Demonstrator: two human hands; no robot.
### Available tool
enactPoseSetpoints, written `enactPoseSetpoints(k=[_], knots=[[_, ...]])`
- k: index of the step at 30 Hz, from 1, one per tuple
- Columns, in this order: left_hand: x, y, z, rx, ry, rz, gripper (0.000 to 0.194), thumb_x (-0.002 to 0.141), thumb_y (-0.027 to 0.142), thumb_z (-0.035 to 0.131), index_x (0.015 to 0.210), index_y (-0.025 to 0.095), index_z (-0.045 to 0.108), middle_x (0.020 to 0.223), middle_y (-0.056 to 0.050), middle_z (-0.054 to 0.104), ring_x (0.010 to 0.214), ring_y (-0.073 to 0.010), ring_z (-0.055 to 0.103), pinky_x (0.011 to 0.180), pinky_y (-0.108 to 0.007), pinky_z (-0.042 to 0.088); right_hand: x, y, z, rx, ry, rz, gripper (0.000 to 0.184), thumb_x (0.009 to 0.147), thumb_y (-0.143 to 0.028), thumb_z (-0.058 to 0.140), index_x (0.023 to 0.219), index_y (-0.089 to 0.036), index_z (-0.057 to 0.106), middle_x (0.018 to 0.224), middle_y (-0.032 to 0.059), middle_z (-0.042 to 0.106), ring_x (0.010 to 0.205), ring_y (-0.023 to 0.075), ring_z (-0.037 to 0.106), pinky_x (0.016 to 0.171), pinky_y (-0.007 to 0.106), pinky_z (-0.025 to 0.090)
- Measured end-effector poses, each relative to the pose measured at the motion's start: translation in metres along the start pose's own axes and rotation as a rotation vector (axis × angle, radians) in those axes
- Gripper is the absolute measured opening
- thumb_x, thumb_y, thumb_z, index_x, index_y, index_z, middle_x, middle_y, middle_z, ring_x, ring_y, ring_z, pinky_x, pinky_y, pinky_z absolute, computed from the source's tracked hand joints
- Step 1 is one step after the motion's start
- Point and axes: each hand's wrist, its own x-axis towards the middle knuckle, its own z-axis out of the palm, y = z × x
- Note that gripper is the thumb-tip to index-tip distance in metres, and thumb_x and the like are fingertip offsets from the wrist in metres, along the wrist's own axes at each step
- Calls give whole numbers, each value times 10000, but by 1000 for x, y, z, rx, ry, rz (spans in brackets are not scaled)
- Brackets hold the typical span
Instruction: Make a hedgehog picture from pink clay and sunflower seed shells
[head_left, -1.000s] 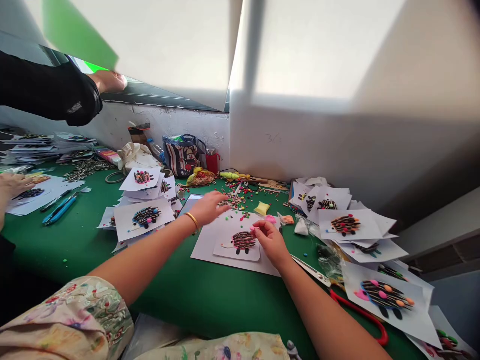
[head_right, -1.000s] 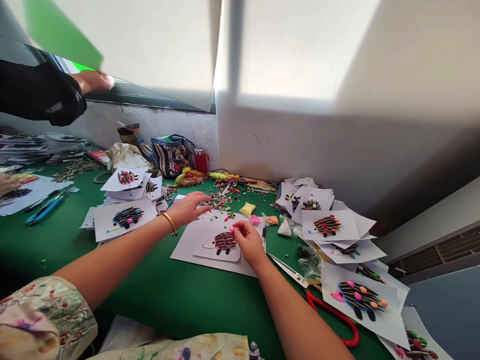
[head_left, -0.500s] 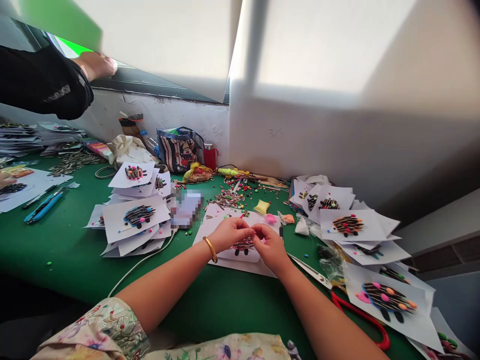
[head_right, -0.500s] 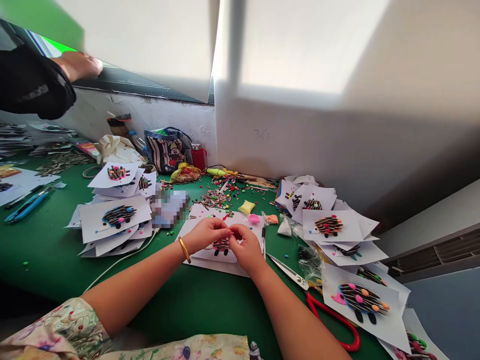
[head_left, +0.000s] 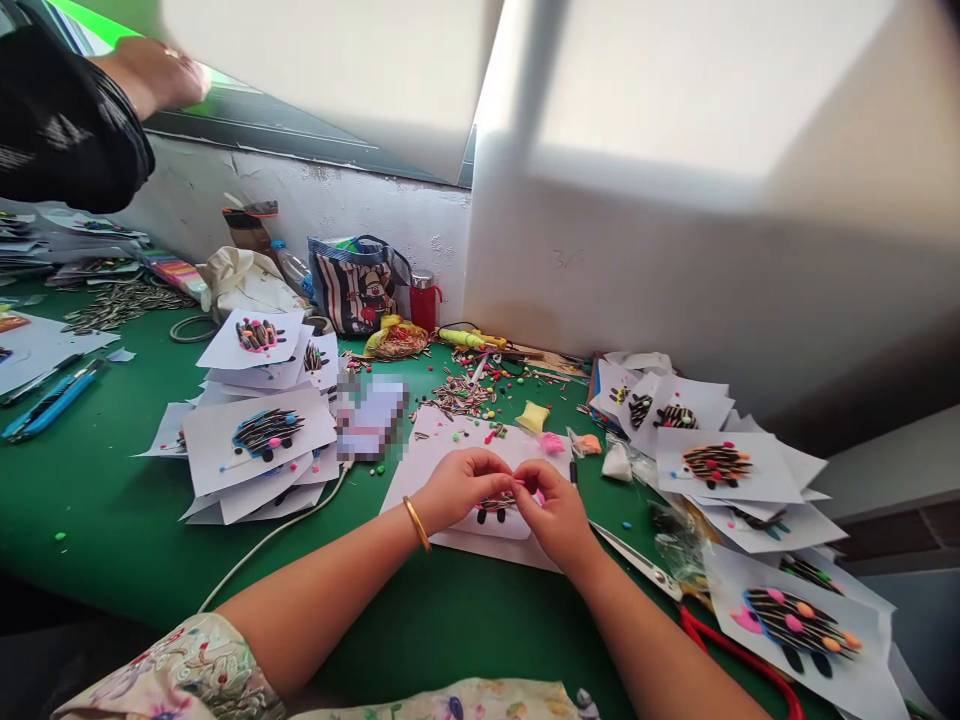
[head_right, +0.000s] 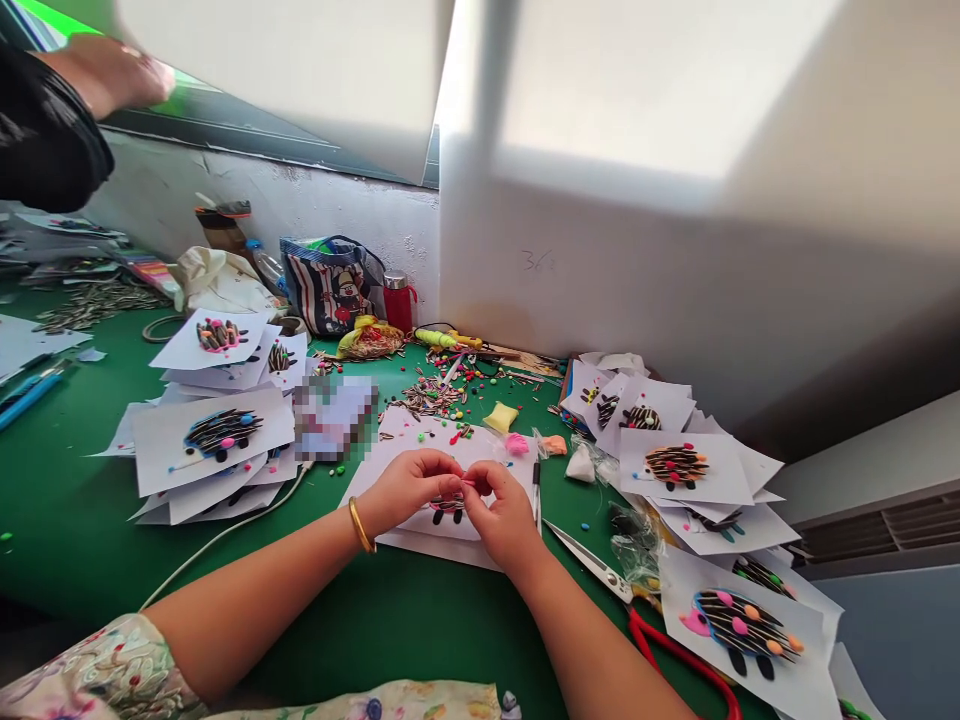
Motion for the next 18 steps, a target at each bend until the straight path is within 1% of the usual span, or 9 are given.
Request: enactPoseSetpoints(k=[2, 4, 6, 9, 11, 13, 15, 16, 18], knots=[[-1, -4, 2, -27, 3, 12, 374, 644, 417, 811, 853, 136, 681, 719, -28, 668, 624, -140, 619, 592, -265, 505, 0, 0, 1, -15, 5, 4, 61, 847, -293, 587, 830, -234, 589, 792, 11, 601, 725, 173, 532, 694, 309, 452], [-1, -7, 2, -22, 25, 30, 359, 639, 402, 818, 847, 143, 683, 722, -24, 666, 620, -140, 619, 587, -263, 508, 0, -2, 1, -26, -12, -5, 17, 834, -251, 585, 840, -237, 591, 805, 12, 607, 739, 175, 541, 704, 310, 456], [-2, -9, 0, 17, 48, 61, 311, 680, 405, 787, 836, 154, 692, 727, -29, 671, 627, -147, 624, 589, -267, 515, 0, -4, 1, -27, -49, -36, 65, 830, -209, 571, 876, -241, 603, 841, 16, 622, 771, 180, 557, 729, 314, 466], [-5, -9, -5, 140, 86, 136, 226, 766, 383, 710, 872, 184, 725, 819, -47, 704, 714, -168, 653, 641, -272, 532, 0, -9, 0, -17, -107, -80, 163, 829, -177, 567, 963, -251, 624, 925, 28, 644, 843, 189, 580, 782, 322, 478], [-6, -9, -8, 273, 95, 193, 183, 816, 357, 661, 888, 209, 741, 847, -45, 713, 754, -171, 660, 682, -269, 530, -1, -10, -1, -12, -126, -72, 137, 840, -208, 593, 964, -250, 630, 922, 31, 649, 840, 190, 583, 778, 318, 482], [-8, -9, -10, 416, 66, 253, 183, 866, 346, 610, 893, 228, 747, 819, -37, 712, 757, -165, 655, 717, -270, 517, -1, -10, -2, -25, -122, -44, 55, 866, -267, 605, 910, -244, 628, 865, 26, 648, 790, 180, 577, 736, 303, 481], [-10, -11, -11, 515, 32, 321, 211, 910, 343, 560, 932, 238, 741, 816, -32, 711, 771, -160, 649, 752, -274, 506, -1, -9, -2, -53, -100, -37, 72, 889, -301, 596, 867, -237, 619, 821, 21, 641, 751, 170, 568, 702, 292, 479], [-11, -12, -11, 544, 20, 355, 220, 925, 336, 541, 974, 240, 734, 842, -31, 714, 794, -160, 649, 772, -277, 503, -1, -8, -3, -69, -85, -50, 76, 898, -299, 586, 877, -235, 621, 823, 20, 643, 752, 168, 570, 701, 290, 481], [-11, -14, -11, 571, 23, 411, 232, 941, 306, 521, 1059, 238, 709, 919, -34, 718, 849, -160, 648, 805, -281, 499, 0, -7, -4, -106, -63, -110, 100, 916, -273, 561, 974, -240, 636, 882, 27, 660, 804, 171, 590, 741, 301, 493]])
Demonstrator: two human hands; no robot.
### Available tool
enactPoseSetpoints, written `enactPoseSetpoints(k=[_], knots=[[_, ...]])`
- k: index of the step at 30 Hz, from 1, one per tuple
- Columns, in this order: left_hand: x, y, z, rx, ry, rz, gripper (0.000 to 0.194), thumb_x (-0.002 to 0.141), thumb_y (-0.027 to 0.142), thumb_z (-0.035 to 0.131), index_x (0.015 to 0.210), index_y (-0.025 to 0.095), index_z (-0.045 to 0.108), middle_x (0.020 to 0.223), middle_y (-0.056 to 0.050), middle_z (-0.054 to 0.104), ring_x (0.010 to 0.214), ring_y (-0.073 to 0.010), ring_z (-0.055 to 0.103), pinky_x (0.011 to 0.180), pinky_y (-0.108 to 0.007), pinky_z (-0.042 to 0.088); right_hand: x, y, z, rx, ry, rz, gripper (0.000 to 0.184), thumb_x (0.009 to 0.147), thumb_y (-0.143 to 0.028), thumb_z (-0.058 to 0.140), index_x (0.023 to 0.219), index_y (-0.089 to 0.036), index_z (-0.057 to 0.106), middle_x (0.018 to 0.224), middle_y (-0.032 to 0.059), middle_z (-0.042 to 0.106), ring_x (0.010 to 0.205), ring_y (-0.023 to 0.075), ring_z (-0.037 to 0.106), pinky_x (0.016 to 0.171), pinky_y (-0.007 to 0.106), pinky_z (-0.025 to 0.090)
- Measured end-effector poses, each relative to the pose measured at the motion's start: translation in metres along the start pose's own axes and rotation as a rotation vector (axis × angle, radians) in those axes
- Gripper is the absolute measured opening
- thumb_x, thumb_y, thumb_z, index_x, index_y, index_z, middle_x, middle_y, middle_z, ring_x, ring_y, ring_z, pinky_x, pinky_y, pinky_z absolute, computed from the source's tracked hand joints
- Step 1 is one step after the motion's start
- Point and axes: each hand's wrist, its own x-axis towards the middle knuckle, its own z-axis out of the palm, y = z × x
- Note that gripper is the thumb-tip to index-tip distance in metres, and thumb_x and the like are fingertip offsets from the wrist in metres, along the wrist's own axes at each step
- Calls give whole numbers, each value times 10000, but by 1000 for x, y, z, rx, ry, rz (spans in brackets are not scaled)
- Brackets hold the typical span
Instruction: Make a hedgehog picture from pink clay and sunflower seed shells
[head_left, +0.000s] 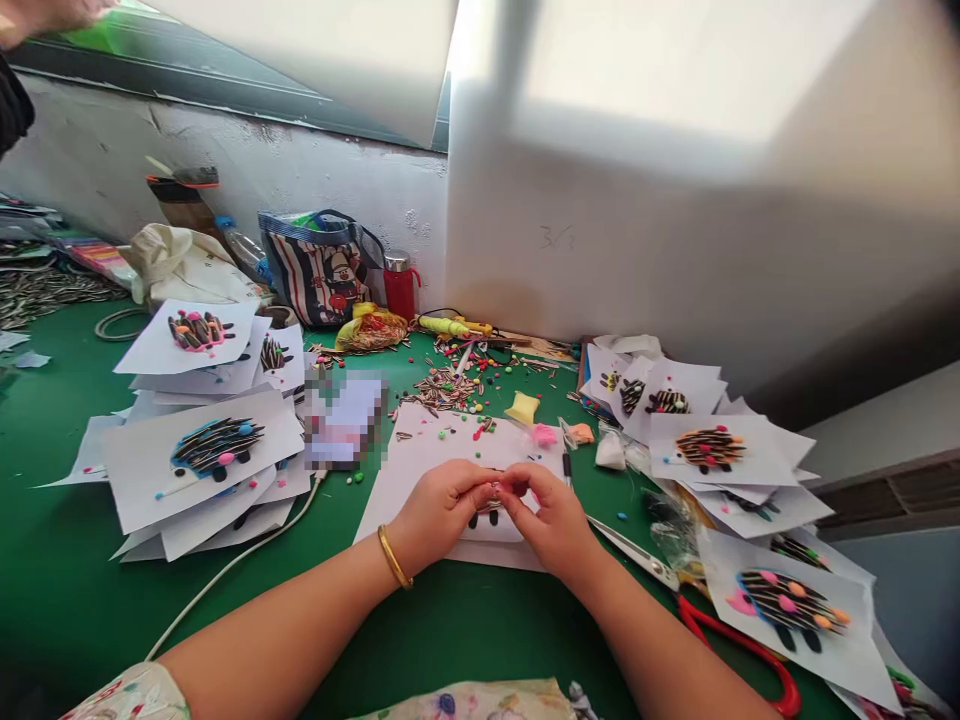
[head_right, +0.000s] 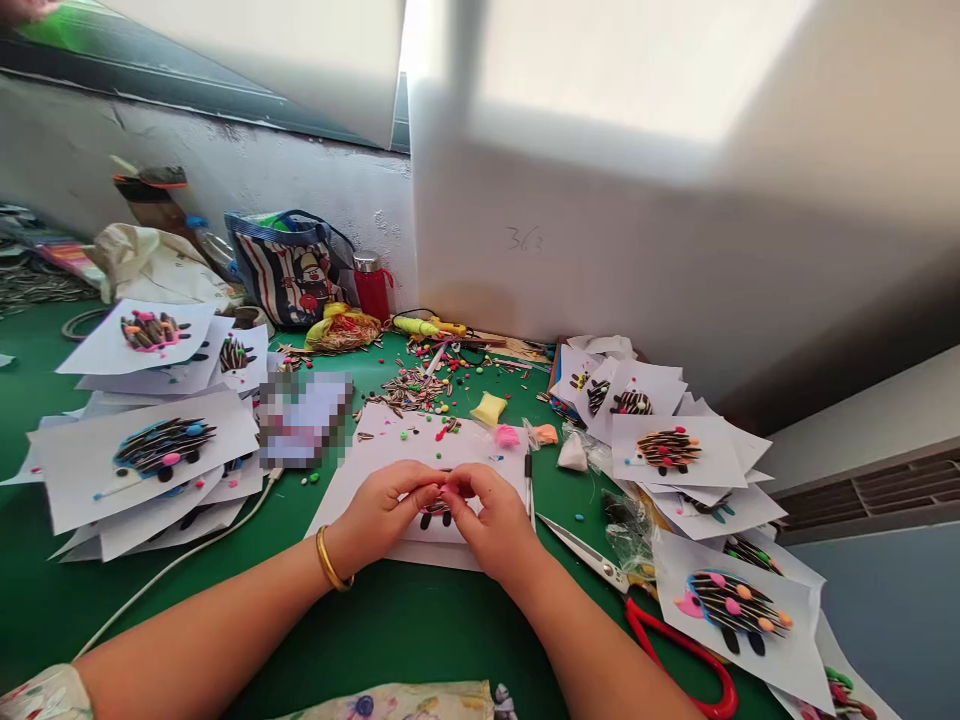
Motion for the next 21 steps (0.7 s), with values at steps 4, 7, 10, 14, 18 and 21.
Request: enactPoseSetpoints(k=[4, 7, 10, 14, 18, 21], knots=[[1, -3, 0, 6, 44, 12, 208, 933, 248, 532, 1051, 222, 701, 944, -31, 720, 873, -153, 643, 820, -273, 491, 1, 0, -3, -45, -13, -119, 254, 961, -216, 481, 1158, -264, 633, 1035, 48, 686, 955, 180, 617, 852, 329, 496], [2, -2, -2, -10, 38, -47, 146, 905, 267, 586, 934, 210, 718, 849, -17, 712, 788, -143, 632, 739, -252, 488, 1, 0, -5, -50, 5, -79, 149, 939, -248, 549, 1022, -244, 674, 932, 34, 703, 833, 164, 633, 751, 289, 508], [1, 0, -4, -10, 41, -71, 103, 853, 271, 660, 802, 192, 701, 747, -3, 679, 703, -133, 599, 665, -240, 471, 0, 1, -5, -61, 52, -27, 110, 874, -310, 659, 814, -218, 659, 728, -1, 669, 638, 138, 588, 605, 255, 474], [1, 0, -3, -46, 49, 22, 98, 884, 233, 619, 913, 201, 707, 842, -19, 689, 796, -139, 615, 755, -257, 490, 0, 1, -9, -61, 65, -72, 144, 911, -311, 614, 822, -220, 679, 741, 7, 678, 684, 145, 606, 645, 265, 474], [3, -5, -2, -48, 104, 77, 209, 936, 222, 531, 1066, 217, 696, 939, -43, 674, 892, -150, 617, 824, -282, 494, 2, 2, -9, -44, 58, -109, 172, 943, -265, 562, 1059, -256, 688, 939, 31, 710, 870, 170, 634, 779, 301, 500], [4, -10, -4, -18, 165, 35, 206, 940, 238, 518, 1035, 209, 699, 941, -46, 677, 899, -159, 617, 824, -291, 491, 3, 4, -8, -49, 94, -85, 213, 934, -257, 570, 1120, -263, 674, 1013, 40, 710, 934, 180, 636, 816, 314, 506]])
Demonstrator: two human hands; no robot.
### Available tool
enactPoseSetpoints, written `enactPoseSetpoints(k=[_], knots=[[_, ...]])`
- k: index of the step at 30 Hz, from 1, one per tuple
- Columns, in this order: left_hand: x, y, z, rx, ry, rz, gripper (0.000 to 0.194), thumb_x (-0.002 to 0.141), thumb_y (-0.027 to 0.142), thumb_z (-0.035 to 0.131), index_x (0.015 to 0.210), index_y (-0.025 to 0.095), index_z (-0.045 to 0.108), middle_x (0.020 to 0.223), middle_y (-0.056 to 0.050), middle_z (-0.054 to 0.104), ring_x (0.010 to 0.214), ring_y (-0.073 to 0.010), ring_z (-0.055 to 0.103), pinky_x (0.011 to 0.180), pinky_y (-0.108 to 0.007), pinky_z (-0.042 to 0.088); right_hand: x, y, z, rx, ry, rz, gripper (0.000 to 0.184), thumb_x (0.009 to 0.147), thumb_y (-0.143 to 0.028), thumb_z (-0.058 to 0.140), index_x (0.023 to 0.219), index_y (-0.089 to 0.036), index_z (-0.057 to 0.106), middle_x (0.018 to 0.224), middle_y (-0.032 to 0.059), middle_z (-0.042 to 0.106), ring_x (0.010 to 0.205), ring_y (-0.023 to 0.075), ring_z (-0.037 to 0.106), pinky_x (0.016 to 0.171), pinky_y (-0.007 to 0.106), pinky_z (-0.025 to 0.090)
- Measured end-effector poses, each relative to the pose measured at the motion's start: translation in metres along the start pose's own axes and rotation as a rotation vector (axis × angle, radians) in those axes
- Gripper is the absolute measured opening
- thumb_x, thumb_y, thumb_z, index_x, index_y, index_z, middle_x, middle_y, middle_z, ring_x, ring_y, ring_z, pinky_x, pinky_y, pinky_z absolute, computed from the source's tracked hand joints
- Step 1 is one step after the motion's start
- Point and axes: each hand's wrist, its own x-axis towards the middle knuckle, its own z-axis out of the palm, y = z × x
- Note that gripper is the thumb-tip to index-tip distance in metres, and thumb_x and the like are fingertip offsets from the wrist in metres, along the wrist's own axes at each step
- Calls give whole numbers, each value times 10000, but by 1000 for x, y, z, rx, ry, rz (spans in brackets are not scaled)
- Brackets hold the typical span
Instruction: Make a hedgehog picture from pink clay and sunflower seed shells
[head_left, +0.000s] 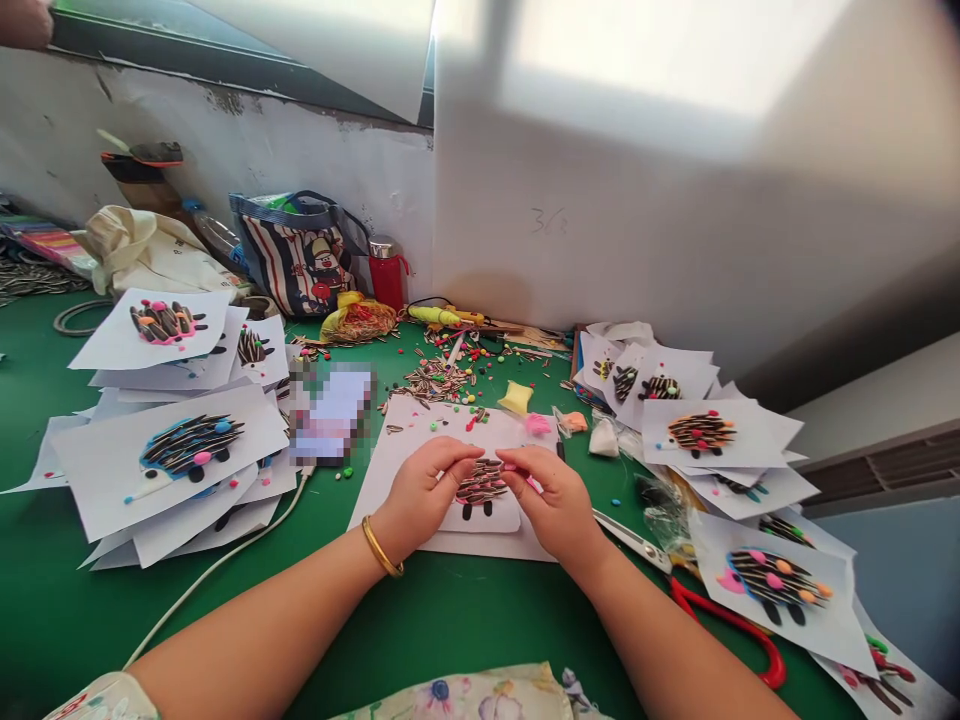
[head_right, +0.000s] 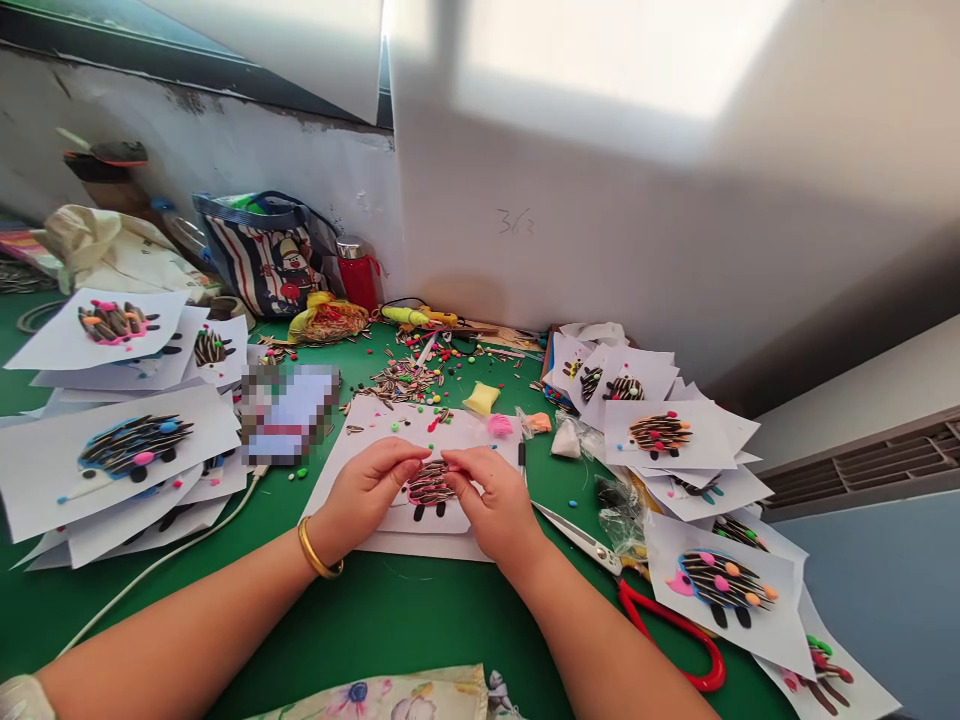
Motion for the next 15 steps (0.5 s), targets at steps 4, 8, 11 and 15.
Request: enactPoseSetpoints(k=[4, 8, 11, 15], knots=[[2, -2, -3, -7, 34, -102, 175, 914, 292, 556, 944, 191, 695, 895, -41, 683, 855, -165, 622, 783, -290, 489, 0, 1, 1, 11, -20, 56, 163, 939, -280, 564, 1027, -255, 698, 960, 31, 719, 888, 174, 639, 795, 311, 501], [3, 1, -3, -69, 58, -171, 180, 834, 354, 647, 842, 176, 664, 792, -23, 642, 720, -149, 588, 652, -264, 475, 0, 1, 1, 18, 4, 109, 122, 857, -340, 681, 831, -222, 666, 780, 7, 655, 719, 154, 582, 671, 283, 470], [5, 2, -4, -109, 74, -193, 193, 826, 366, 640, 796, 176, 651, 741, -9, 613, 675, -138, 560, 622, -256, 458, 0, 0, -1, -8, 16, 117, 217, 833, -377, 701, 729, -211, 608, 703, -9, 593, 657, 142, 539, 618, 272, 436], [9, 0, -7, -158, 125, -240, 221, 858, 382, 586, 861, 180, 678, 758, -16, 625, 689, -143, 566, 662, -272, 472, 0, 0, -2, -18, -17, 62, 208, 937, -350, 551, 812, -219, 654, 768, 15, 631, 735, 158, 578, 679, 291, 449]])
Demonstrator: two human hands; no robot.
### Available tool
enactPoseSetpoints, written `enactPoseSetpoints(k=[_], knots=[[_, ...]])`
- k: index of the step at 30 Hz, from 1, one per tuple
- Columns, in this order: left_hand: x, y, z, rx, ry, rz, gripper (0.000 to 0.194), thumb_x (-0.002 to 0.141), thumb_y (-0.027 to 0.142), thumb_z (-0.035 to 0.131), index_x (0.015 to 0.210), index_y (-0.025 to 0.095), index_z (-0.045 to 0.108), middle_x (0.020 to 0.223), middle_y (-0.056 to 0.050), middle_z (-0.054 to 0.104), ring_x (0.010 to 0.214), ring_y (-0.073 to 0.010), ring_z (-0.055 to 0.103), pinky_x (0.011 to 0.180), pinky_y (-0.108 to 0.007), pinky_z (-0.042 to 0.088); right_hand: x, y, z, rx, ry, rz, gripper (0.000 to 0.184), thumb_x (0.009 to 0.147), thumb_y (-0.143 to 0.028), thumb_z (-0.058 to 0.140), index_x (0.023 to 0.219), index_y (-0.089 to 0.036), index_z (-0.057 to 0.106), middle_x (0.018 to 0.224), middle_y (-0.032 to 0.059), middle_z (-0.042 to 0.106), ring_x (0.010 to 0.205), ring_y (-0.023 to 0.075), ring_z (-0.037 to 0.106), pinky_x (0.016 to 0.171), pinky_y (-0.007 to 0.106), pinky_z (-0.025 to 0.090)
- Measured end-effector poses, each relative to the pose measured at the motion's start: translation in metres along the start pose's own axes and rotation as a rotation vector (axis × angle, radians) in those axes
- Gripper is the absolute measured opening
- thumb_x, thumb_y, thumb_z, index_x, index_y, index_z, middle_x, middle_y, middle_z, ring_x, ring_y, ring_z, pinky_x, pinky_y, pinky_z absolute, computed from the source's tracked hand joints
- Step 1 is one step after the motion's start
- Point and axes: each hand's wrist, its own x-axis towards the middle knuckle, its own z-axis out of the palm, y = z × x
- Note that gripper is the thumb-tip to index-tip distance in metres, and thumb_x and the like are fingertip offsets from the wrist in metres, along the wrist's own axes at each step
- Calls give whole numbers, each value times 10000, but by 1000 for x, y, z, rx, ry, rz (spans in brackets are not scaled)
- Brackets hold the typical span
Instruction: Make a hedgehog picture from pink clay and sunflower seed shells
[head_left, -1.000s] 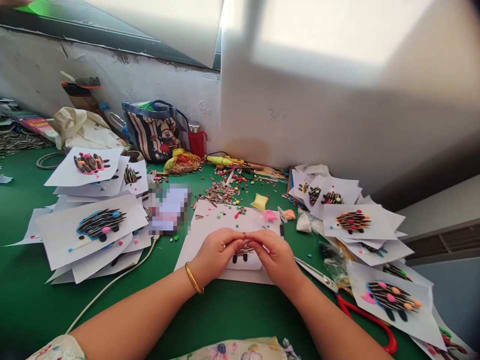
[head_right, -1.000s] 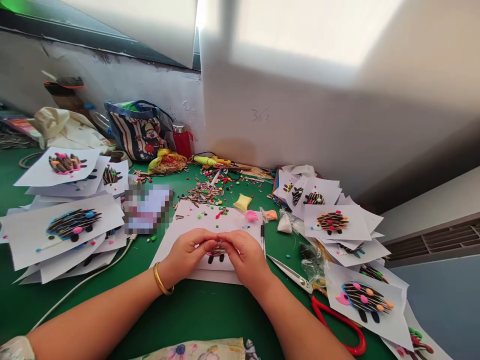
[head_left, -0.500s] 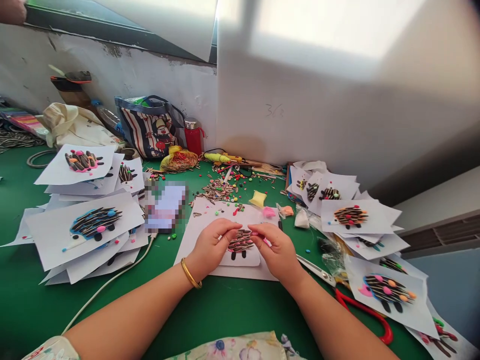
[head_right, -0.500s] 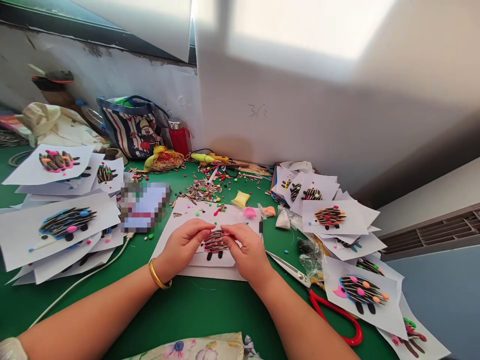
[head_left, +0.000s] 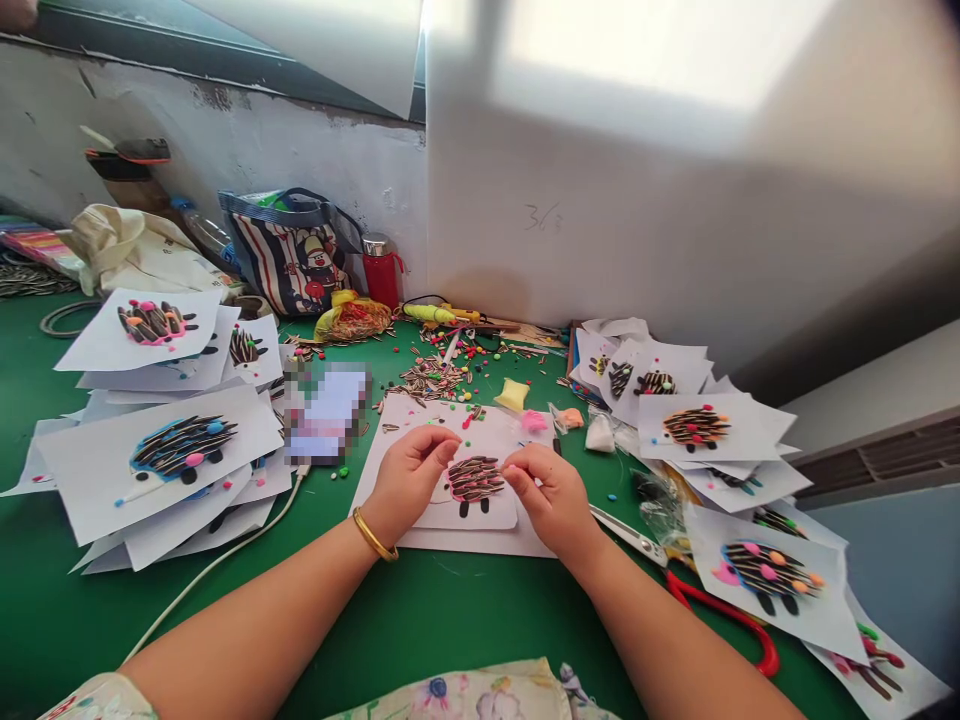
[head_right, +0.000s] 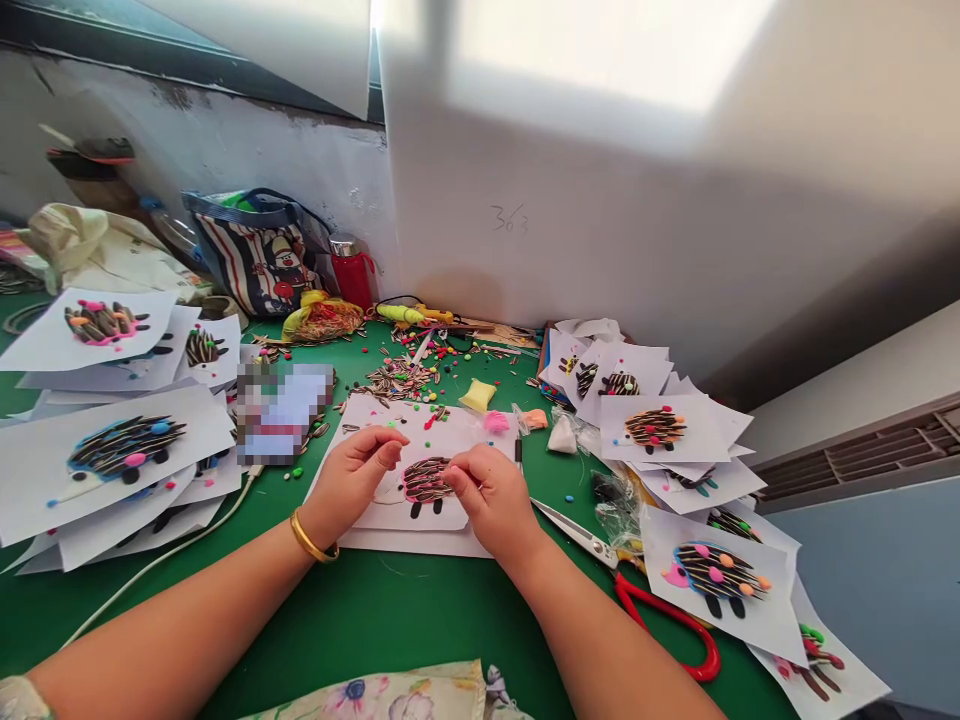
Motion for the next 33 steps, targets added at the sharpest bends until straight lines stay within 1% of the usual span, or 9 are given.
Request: enactPoseSetpoints(k=[4, 7, 9, 12, 17, 20, 22, 27, 33], knots=[[4, -4, -1, -52, 63, -62, 288, 837, 393, 614, 1007, 172, 687, 944, -61, 673, 828, -174, 619, 776, -307, 499, 1, 2, 3, 16, 17, 0, 180, 951, -268, 516, 1050, -244, 665, 988, 40, 682, 916, 175, 610, 807, 312, 479], [6, -6, -1, -53, 68, -75, 311, 840, 398, 614, 1045, 176, 685, 1017, -72, 676, 880, -183, 630, 806, -314, 500, 1, 4, 5, 3, 14, 48, 138, 921, -256, 567, 1017, -238, 666, 966, 28, 690, 853, 163, 608, 774, 297, 484], [7, -7, -1, -36, 54, -70, 286, 840, 406, 611, 990, 175, 688, 961, -61, 681, 838, -177, 629, 768, -305, 505, 1, 5, 6, -29, -14, 68, 84, 898, -276, 608, 924, -227, 670, 870, 19, 686, 772, 160, 594, 716, 291, 473], [9, -9, -3, 31, 11, -54, 251, 855, 398, 588, 927, 171, 668, 869, -43, 676, 770, -169, 618, 714, -297, 509, 2, 5, 7, -86, -72, 40, 102, 900, -285, 604, 852, -224, 671, 801, 22, 675, 757, 174, 589, 692, 302, 455], [14, -13, -13, 370, -118, 67, 208, 885, 291, 518, 966, 203, 688, 968, -52, 689, 913, -199, 619, 826, -340, 494, 4, 10, 15, -99, -126, 46, 143, 909, -219, 567, 1011, -242, 663, 920, 28, 698, 855, 186, 615, 779, 325, 481], [16, -14, -18, 548, -249, 69, 166, 843, 261, 572, 919, 212, 712, 919, -47, 686, 893, -210, 618, 807, -337, 483, 6, 13, 21, -140, -140, 62, 110, 903, -223, 579, 958, -238, 673, 885, 22, 698, 827, 183, 617, 753, 319, 482], [17, -13, -20, 616, -313, 39, 141, 804, 242, 617, 894, 214, 722, 882, -43, 676, 846, -209, 620, 769, -325, 477, 9, 14, 24, -179, -147, 19, 107, 905, -222, 584, 932, -234, 686, 885, 31, 700, 848, 189, 617, 770, 325, 474], [16, -13, -18, 659, -362, 21, 145, 792, 206, 615, 870, 221, 736, 869, -44, 655, 817, -206, 615, 748, -312, 463, 14, 17, 34, -267, -139, -27, 129, 905, -199, 583, 981, -227, 684, 932, 38, 716, 892, 199, 624, 814, 340, 454], [15, -15, -16, 649, -369, 47, 129, 808, 226, 608, 840, 220, 733, 855, -46, 652, 818, -204, 606, 744, -304, 461, 15, 16, 40, -309, -140, -54, 105, 879, -166, 611, 917, -226, 688, 880, 29, 688, 865, 193, 597, 787, 323, 438]])
